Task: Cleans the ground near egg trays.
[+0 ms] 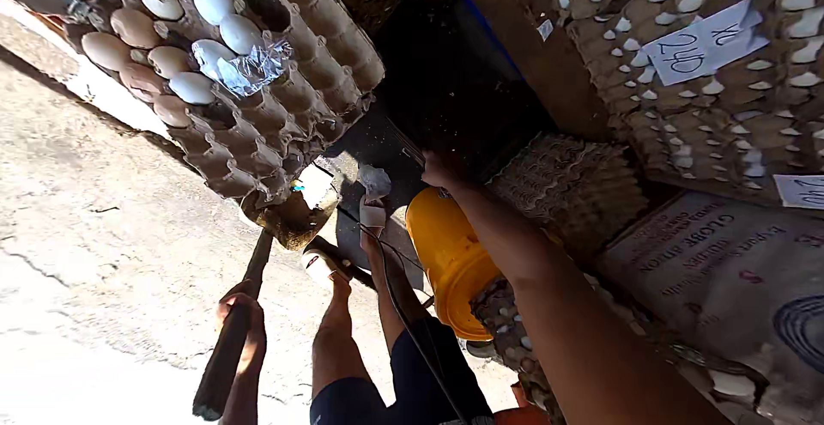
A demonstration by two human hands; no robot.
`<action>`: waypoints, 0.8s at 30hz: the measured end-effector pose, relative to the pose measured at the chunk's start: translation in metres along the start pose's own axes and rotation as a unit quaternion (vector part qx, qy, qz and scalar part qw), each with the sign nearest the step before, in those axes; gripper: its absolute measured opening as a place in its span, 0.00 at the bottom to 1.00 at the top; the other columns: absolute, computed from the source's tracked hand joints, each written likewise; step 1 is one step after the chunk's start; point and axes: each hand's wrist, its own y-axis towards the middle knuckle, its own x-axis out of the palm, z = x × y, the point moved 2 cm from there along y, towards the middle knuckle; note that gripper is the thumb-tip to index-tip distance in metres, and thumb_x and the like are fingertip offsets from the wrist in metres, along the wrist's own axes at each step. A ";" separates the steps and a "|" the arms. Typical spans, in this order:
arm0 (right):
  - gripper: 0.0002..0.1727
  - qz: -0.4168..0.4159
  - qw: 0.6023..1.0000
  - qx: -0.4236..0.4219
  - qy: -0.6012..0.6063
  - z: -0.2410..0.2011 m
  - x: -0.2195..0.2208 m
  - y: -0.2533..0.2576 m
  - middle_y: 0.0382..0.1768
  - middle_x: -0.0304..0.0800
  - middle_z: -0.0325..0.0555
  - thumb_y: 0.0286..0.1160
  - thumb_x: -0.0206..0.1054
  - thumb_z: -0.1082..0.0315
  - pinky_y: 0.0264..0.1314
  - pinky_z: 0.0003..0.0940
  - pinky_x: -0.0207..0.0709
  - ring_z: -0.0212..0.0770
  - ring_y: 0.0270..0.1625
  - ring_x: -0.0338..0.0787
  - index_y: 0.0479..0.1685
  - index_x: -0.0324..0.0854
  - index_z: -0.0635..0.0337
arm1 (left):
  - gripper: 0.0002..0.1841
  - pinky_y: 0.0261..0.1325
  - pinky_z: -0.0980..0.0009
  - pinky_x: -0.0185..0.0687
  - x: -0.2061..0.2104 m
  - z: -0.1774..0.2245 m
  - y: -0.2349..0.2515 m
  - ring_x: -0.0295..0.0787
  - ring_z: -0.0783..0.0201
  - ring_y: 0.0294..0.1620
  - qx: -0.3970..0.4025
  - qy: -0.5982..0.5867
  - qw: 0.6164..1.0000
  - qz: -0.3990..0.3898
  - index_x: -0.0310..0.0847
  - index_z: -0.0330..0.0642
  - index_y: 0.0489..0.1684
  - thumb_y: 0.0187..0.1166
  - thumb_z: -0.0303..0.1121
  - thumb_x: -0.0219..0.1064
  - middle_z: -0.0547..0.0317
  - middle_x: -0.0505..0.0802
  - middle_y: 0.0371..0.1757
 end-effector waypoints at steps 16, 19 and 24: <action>0.35 -0.011 0.864 0.181 0.469 -0.117 0.205 -0.109 0.63 0.84 0.69 0.63 0.80 0.56 0.68 0.70 0.77 0.65 0.67 0.84 0.67 0.80 0.70 | 0.14 0.71 0.58 0.80 -0.006 -0.011 -0.017 0.83 0.58 0.70 -0.150 -0.014 0.988 -0.041 0.82 0.34 0.60 0.86 0.29 0.54 0.46 0.87 0.69; 0.33 -0.102 0.881 0.095 0.453 -0.247 0.242 -0.154 0.61 0.87 0.64 0.65 0.80 0.54 0.65 0.63 0.79 0.60 0.63 0.86 0.66 0.81 0.65 | 0.11 0.66 0.57 0.84 -0.021 -0.016 -0.029 0.85 0.59 0.66 -0.140 0.050 0.987 -0.062 0.84 0.40 0.52 0.86 0.31 0.55 0.52 0.87 0.68; 0.30 -0.127 0.891 0.014 0.436 -0.267 0.269 -0.218 0.57 0.91 0.56 0.68 0.77 0.52 0.61 0.55 0.86 0.50 0.56 0.92 0.69 0.83 0.55 | 0.14 0.69 0.59 0.83 -0.075 -0.099 -0.043 0.87 0.61 0.64 -0.097 -0.060 0.993 0.014 0.84 0.39 0.63 0.85 0.33 0.61 0.51 0.91 0.62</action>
